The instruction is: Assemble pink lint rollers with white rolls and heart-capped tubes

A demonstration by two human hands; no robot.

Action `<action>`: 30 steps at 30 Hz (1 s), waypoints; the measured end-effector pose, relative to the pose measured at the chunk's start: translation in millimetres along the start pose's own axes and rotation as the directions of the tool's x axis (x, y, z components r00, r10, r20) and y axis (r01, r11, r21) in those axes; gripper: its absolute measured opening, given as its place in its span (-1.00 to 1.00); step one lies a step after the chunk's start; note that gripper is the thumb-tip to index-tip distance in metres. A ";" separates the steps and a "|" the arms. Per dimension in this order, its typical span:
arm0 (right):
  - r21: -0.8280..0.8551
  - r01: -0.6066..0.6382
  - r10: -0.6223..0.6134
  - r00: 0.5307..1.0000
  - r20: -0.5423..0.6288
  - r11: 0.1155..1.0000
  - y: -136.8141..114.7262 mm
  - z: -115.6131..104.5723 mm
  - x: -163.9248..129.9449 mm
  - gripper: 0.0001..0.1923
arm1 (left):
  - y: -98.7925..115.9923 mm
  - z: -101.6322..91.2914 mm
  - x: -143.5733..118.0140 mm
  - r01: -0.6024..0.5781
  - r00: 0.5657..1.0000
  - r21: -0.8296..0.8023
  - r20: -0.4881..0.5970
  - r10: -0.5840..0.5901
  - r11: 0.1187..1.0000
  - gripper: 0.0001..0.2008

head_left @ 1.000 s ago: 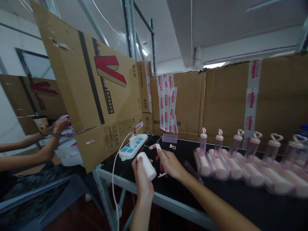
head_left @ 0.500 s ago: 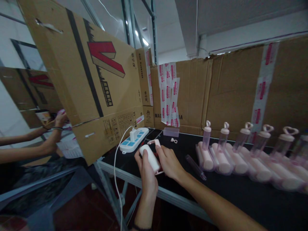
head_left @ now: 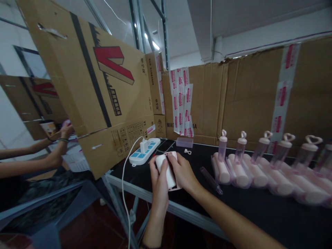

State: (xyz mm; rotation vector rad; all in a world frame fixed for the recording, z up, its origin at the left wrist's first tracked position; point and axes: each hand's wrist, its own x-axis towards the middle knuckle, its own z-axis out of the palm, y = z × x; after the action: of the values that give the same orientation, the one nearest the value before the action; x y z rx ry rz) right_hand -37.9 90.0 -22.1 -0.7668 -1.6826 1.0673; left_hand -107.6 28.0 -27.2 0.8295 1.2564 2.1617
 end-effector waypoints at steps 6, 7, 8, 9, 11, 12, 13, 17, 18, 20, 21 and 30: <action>0.081 -0.005 0.011 0.998 -0.068 0.997 1.6 0.3 5.7 -0.58 | 5.0 7.1 -3.7 -0.021 0.998 0.027 0.057 0.020 0.999 -0.55; 0.083 -0.004 0.010 0.997 -0.078 0.997 1.1 -0.5 5.4 -0.58 | 5.1 7.5 -3.9 -0.020 0.997 0.027 0.071 0.018 0.999 -0.55; 0.085 0.000 0.008 0.996 -0.086 0.996 0.3 -1.4 4.8 -0.58 | 5.0 7.5 -4.0 -0.018 0.997 0.026 0.082 0.016 0.999 -0.54; 0.085 0.004 0.004 0.996 -0.094 0.996 -0.7 -2.2 4.1 -0.58 | 4.7 7.2 -4.0 -0.018 0.996 0.028 0.092 0.016 0.999 -0.53; 0.085 0.011 -0.002 0.994 -0.105 0.996 -2.9 -3.4 2.9 -0.59 | 3.5 5.6 -3.2 -0.023 0.994 0.049 0.112 0.017 0.999 -0.52; 0.084 0.013 -0.004 0.994 -0.110 0.996 -3.7 -3.6 2.6 -0.59 | 2.5 4.5 -2.4 -0.029 0.992 0.065 0.125 0.021 0.997 -0.53; 0.081 0.012 -0.002 0.993 -0.116 0.997 -4.2 -3.6 2.5 -0.59 | 1.3 3.3 -1.4 -0.039 0.990 0.084 0.140 0.027 0.996 -0.54; 0.069 -0.017 0.027 0.990 -0.135 0.997 -2.7 -3.0 4.4 -0.58 | -4.2 -0.3 3.1 -0.096 0.977 0.152 0.202 0.064 0.984 -0.57; 0.065 -0.029 0.038 0.990 -0.139 0.997 -1.9 -3.1 4.9 -0.57 | -5.5 -0.6 3.8 -0.110 0.974 0.165 0.214 0.073 0.980 -0.57; 0.055 -0.054 0.061 0.988 -0.144 0.997 -0.6 -4.2 5.4 -0.56 | -7.7 -0.3 4.7 -0.126 0.969 0.186 0.233 0.080 0.975 -0.57; 0.051 -0.064 0.071 0.987 -0.146 0.997 -0.3 -5.0 5.2 -0.56 | -8.6 0.0 4.8 -0.131 0.968 0.193 0.239 0.083 0.973 -0.57; 0.038 -0.106 0.111 0.980 -0.168 0.994 -0.4 -5.9 2.3 -0.56 | -9.0 -2.5 3.9 -0.161 0.954 0.236 0.286 0.090 0.958 -0.63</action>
State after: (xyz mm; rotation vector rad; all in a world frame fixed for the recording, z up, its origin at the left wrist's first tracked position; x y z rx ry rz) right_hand -33.1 93.5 -20.0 -0.9130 -1.4921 1.0674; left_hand -111.0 33.3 -35.2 1.2997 1.3872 1.9170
